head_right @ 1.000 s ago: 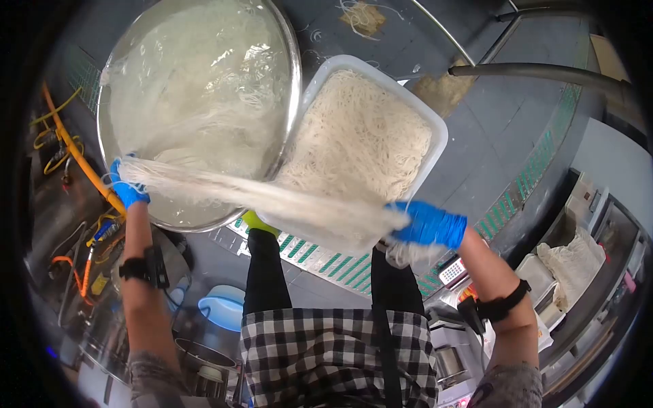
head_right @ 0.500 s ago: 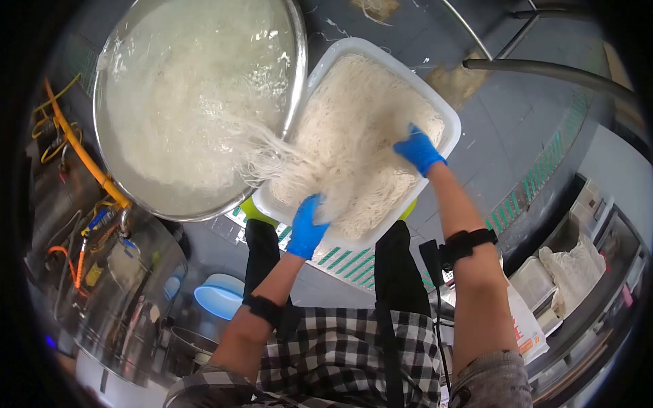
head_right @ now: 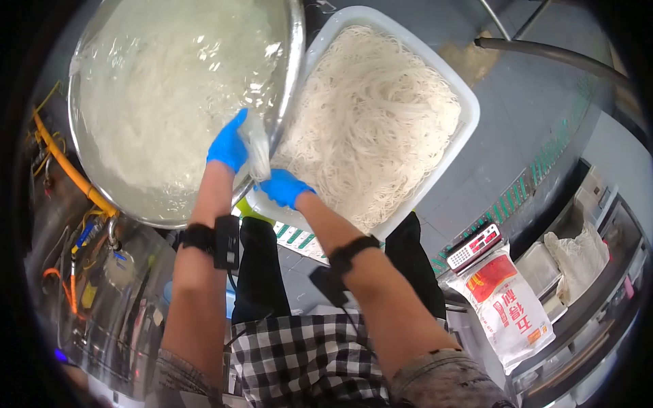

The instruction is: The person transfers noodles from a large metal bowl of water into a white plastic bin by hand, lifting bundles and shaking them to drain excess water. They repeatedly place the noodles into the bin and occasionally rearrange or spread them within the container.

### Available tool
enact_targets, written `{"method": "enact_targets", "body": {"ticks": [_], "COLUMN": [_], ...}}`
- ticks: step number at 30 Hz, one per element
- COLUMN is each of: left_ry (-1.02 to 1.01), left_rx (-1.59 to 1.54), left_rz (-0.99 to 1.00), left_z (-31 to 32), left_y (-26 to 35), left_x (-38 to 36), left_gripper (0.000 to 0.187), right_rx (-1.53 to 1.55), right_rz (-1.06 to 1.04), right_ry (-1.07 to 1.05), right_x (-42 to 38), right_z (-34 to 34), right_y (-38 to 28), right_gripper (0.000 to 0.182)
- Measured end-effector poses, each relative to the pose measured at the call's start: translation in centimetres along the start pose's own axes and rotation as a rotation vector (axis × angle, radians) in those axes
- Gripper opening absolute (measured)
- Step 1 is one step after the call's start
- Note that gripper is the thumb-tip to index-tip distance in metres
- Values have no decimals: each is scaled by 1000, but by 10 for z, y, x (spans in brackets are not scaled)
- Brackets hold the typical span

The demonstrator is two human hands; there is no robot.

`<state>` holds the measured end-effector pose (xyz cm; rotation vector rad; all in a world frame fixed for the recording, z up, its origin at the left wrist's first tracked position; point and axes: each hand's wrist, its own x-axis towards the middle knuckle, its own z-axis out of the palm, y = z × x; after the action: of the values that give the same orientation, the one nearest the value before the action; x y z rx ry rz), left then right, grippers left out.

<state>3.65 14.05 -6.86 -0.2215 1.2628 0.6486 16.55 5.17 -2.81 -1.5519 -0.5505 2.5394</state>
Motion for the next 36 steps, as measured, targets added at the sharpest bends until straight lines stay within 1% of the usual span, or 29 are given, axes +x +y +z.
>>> {"method": "enact_targets", "body": {"ticks": [1,3,4,5,6,7,8,9,10,11,12,13,14,16,17,19,20,21,22,23,24,26,28,30,32,33,34,35,36], "left_ry": [13,-20,-20,-36,-53,-55,-34,-13,-15,123,262,272,267,231,226,37,34,-10,-52,-28,-70,-234,-393,-333,-356,-421,-486,-480,-360], "left_rx": [-2,-215,-218,-235,-252,-254,-231,-208,-208,5,217,144,142,360,362,874,877,776,675,772,1067,1462,1284,1391,1345,1417,1488,1485,1461], "left_rz": [5,-105,-94,-78,-65,-57,25,106,115,152,187,53,62,190,195,209,202,232,268,430,607,949,932,881,753,711,666,670,781], "left_z": [-1,0,0,2,4,7,12,17,26,39,48,49,49,53,55,65,68,82,93,93,80,67,69,62,73,61,45,38,30], "left_y": [6,22,27,29,31,34,39,42,48,56,62,68,69,68,68,64,58,51,43,33,19,-9,-56,-100,-118,-138,-157,-162,-164], "left_x": [2,6,8,12,15,19,25,31,33,33,37,53,66,85,95,95,91,64,38,18,13,-27,-88,-127,-161,-155,-142,-137,-134], "left_gripper": [52,46,46,44,43,43,46,49,49,52,55,57,57,39,39,32,32,29,26,23,22,18,14,17,15,19,25,25,30], "right_rx": [-81,-184,-262,-390,-416,-509,-481,-420,-357,-360,-236,-112,-117,-30,-62,13,89,96,222,344,345,406,362,336,339,253,67,-136,-331], "right_rz": [-7,11,-15,59,23,158,145,250,351,343,310,274,266,179,157,133,114,118,72,24,21,-100,-158,-246,-244,-222,-62,-23,-222], "right_ry": [26,-27,-44,-36,4,-7,5,57,109,110,156,203,205,241,216,219,215,215,223,231,230,292,343,485,512,572,659,813,803], "right_x": [-7,-50,-70,-92,-110,-127,-145,-160,-170,-180,-189,-193,-193,-194,-194,-189,-189,-189,-188,-187,-188,-188,-190,-189,-181,-175,-169,-153,-128], "right_z": [4,-8,-25,-42,-61,-78,-93,-106,-118,-129,-139,-144,-147,-144,-142,-138,-135,-131,-127,-127,-128,-131,-137,-145,-161,-164,-160,-165,-174], "right_y": [0,-4,7,5,23,30,35,45,56,66,74,77,80,72,65,60,59,55,48,41,37,27,10,-13,-33,-47,-67,-64,-57], "right_gripper": [28,20,17,17,16,16,17,17,17,17,16,16,16,13,15,15,15,15,16,18,18,20,22,23,25,27,36,47,52]}}
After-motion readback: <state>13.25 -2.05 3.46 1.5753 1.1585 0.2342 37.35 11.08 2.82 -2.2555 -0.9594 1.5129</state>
